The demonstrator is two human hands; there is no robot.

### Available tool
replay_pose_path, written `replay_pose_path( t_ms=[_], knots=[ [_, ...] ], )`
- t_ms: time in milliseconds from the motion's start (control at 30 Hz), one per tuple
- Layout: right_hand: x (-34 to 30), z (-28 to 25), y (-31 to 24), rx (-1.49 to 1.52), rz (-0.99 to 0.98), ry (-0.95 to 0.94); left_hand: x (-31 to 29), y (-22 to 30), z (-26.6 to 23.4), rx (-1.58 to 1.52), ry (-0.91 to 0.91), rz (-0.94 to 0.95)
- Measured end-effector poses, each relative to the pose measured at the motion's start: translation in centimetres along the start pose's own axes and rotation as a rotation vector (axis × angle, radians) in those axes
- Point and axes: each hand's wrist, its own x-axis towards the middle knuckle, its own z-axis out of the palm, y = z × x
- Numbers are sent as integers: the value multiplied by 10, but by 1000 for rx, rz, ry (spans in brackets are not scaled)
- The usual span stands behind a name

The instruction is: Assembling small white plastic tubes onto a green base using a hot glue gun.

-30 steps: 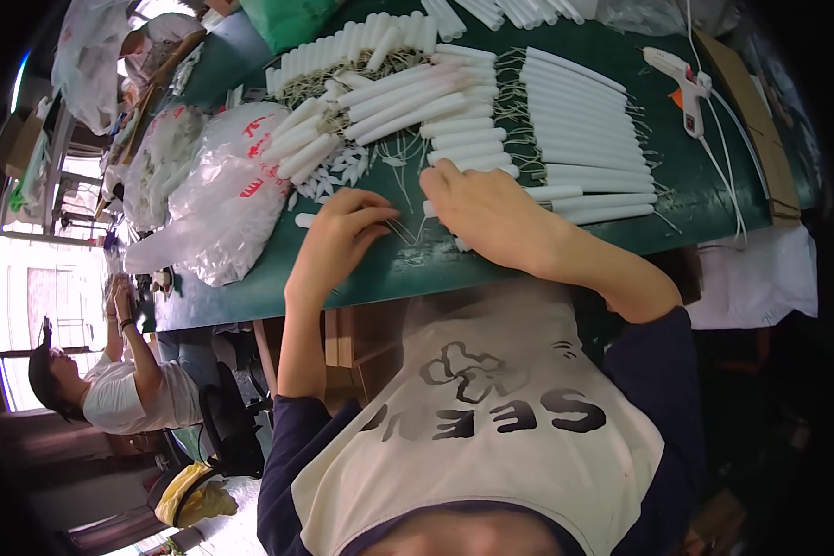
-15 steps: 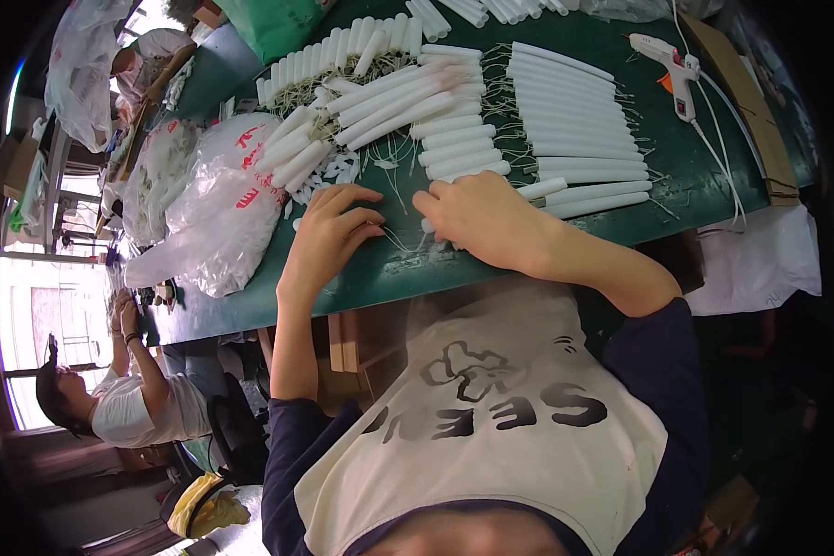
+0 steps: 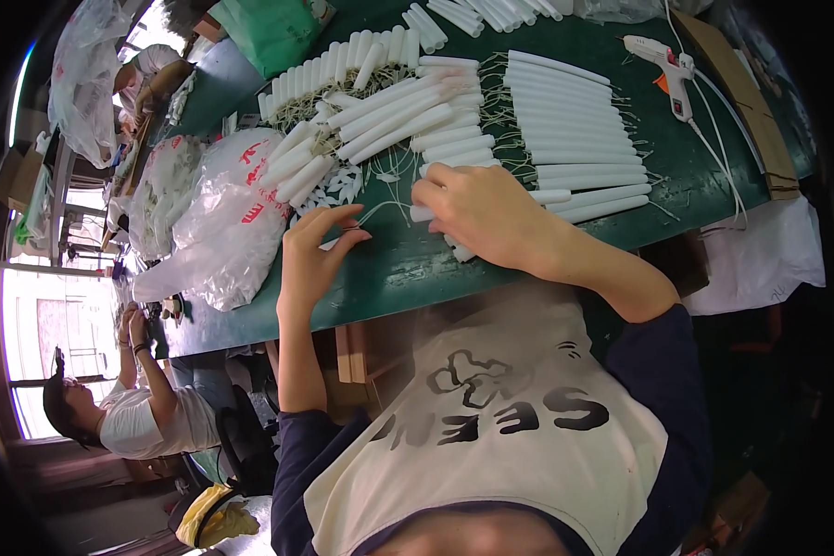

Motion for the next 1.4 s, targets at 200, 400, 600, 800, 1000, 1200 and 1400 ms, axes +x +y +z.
replay_pose_path(
  t_ms=[200, 400, 600, 800, 1000, 1200, 1400],
  knots=[
    [13, 4, -4, 184, 15, 281, -9, -3, -2, -116, 257, 1],
    [23, -2, -12, 251, -52, 154, -4, 1, -1, -97, 333, 162],
    [28, 10, -3, 196, -112, 120, -4, 5, 15, -214, 247, -69],
    [29, 12, 2, 120, -103, 110, -5, 0, 20, -234, 187, -74],
    [26, 15, 6, 71, -104, 87, -5, 3, 19, -122, 219, -9],
    [24, 12, 3, 88, -104, 52, -5, 6, 22, -116, 307, 11],
    [24, 14, 9, 55, -110, 61, -7, 5, 26, -248, 319, -24]
  ],
)
